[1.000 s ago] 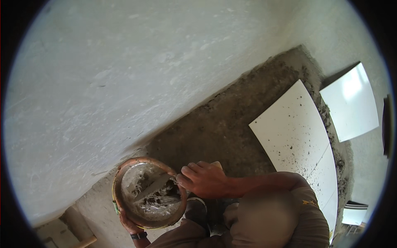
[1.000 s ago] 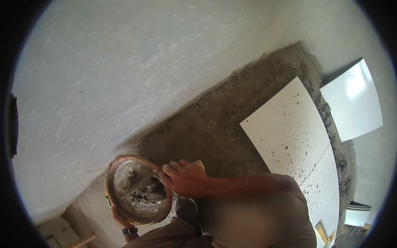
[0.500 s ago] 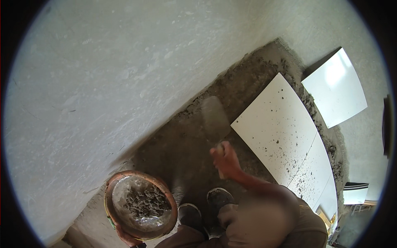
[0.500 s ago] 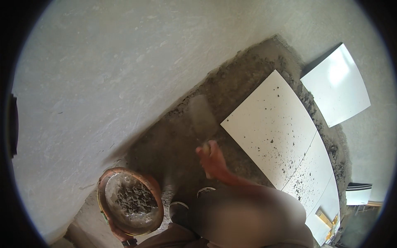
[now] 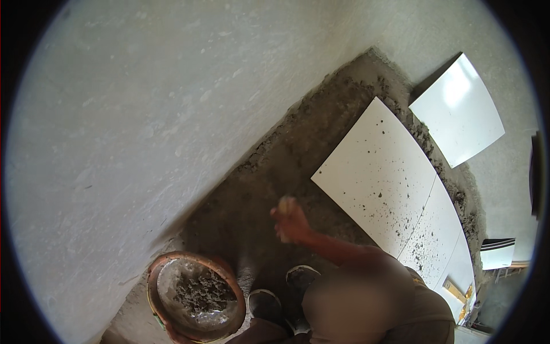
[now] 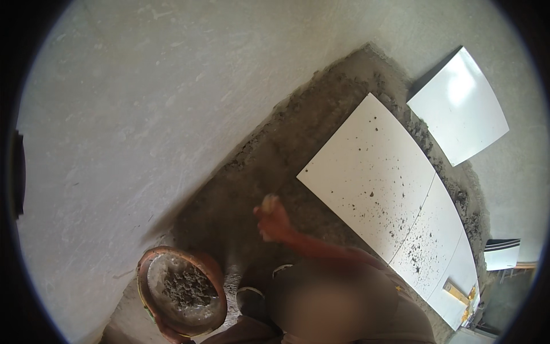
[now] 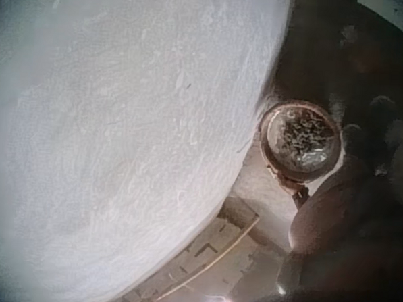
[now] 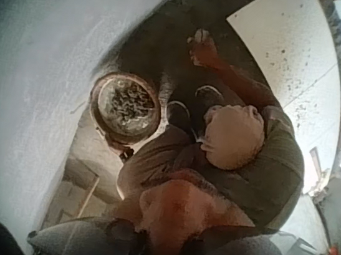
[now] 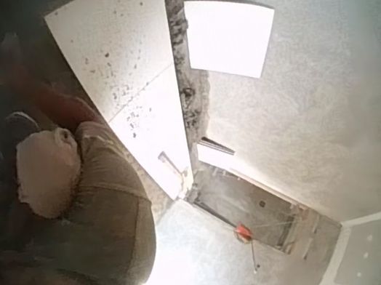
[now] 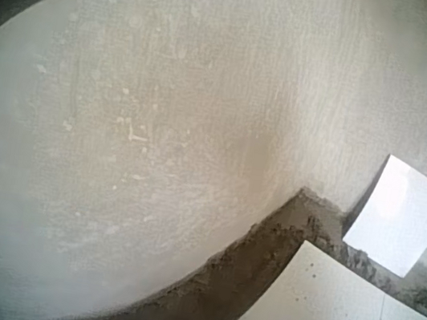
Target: Applying and leveling mortar onto a floor for tiling using a trowel and bucket.
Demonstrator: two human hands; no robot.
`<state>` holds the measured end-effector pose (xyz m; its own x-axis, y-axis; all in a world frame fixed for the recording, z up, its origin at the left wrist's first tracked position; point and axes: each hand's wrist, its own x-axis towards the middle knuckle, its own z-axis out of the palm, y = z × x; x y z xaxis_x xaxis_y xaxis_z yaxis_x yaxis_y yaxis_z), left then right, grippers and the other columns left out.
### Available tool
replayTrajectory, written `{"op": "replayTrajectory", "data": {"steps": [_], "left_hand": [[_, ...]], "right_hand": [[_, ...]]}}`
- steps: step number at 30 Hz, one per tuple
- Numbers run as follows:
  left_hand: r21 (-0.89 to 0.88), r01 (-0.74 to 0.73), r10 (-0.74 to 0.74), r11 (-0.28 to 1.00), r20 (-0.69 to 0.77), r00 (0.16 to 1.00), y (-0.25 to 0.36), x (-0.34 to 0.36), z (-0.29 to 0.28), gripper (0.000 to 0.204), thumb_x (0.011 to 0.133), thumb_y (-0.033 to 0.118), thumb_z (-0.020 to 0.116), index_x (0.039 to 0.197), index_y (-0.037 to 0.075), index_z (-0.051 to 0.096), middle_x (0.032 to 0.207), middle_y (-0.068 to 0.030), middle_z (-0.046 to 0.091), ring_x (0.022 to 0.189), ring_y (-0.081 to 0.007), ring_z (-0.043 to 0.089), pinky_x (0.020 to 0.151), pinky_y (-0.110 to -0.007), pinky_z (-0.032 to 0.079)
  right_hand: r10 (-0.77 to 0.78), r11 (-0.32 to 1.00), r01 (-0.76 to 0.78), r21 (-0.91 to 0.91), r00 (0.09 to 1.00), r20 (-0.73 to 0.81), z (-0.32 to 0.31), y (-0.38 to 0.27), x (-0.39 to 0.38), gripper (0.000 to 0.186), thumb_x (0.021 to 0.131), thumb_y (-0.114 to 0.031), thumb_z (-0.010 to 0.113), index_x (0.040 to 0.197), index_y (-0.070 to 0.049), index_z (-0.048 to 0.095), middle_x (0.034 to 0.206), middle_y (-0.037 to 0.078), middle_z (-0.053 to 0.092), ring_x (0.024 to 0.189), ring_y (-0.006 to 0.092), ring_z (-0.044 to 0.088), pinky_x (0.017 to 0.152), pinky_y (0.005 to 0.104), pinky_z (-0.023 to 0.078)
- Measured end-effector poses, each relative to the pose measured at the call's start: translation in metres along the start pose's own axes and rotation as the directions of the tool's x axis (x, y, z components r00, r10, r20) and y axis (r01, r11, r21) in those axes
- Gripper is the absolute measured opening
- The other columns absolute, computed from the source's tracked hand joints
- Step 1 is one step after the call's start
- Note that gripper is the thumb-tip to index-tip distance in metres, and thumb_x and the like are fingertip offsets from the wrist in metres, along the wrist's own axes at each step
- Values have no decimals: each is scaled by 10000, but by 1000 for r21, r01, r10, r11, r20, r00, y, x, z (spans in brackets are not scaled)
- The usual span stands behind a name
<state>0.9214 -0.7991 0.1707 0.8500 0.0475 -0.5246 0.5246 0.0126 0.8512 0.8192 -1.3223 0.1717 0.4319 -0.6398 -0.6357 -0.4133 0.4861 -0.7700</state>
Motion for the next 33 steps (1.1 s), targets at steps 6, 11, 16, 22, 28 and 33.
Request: {"op": "replayTrajectory", "data": {"steps": [6,11,16,22,28,33], "left_hand": [[-35,-8,9,999,47,999,3,14,27,647,906,463,560,1372,24,475,1389,-103,490,1243,-264,459,1081,-372,323],[-52,-52,55,997,52,997,24,27,41,645,906,462,561,1374,27,474,1388,-100,490,1238,-263,463,1078,-372,328],[-96,-49,55,994,55,997,24,27,62,643,906,460,563,1376,30,472,1388,-96,491,1234,-262,467,1075,-373,332],[-105,-44,47,994,20,999,30,7,71,641,907,458,565,1378,33,470,1387,-93,491,1229,-262,471,1071,-373,338],[-102,-46,53,994,68,996,49,0,97,639,908,456,566,1380,37,467,1387,-89,491,1224,-261,475,1067,-373,344],[-141,-43,52,989,62,997,46,-23,101,638,908,454,568,1382,40,466,1386,-86,491,1219,-260,479,1064,-373,348]], "right_hand": [[-173,962,202,183,972,-158,-42,-48,55,398,905,-221,638,1187,-78,396,753,60,563,492,150,556,377,315,466],[-266,956,293,-10,854,-448,-110,-130,185,268,898,-178,626,1076,-30,492,720,92,559,536,188,578,407,345,486],[-263,899,197,-390,957,-123,-197,-145,253,278,857,-139,634,1102,-40,549,805,121,613,687,241,631,528,405,503],[-508,707,214,-674,817,-273,-82,-70,161,505,801,-214,660,1178,63,470,1026,325,611,1013,476,593,853,494,484],[-312,748,223,-625,950,-34,-37,-39,60,615,862,-251,592,1307,80,328,1036,358,590,975,503,587,832,553,468],[-431,654,416,-632,891,142,-20,11,24,616,873,-258,586,1325,67,322,1010,345,599,949,490,607,819,552,473]]}}
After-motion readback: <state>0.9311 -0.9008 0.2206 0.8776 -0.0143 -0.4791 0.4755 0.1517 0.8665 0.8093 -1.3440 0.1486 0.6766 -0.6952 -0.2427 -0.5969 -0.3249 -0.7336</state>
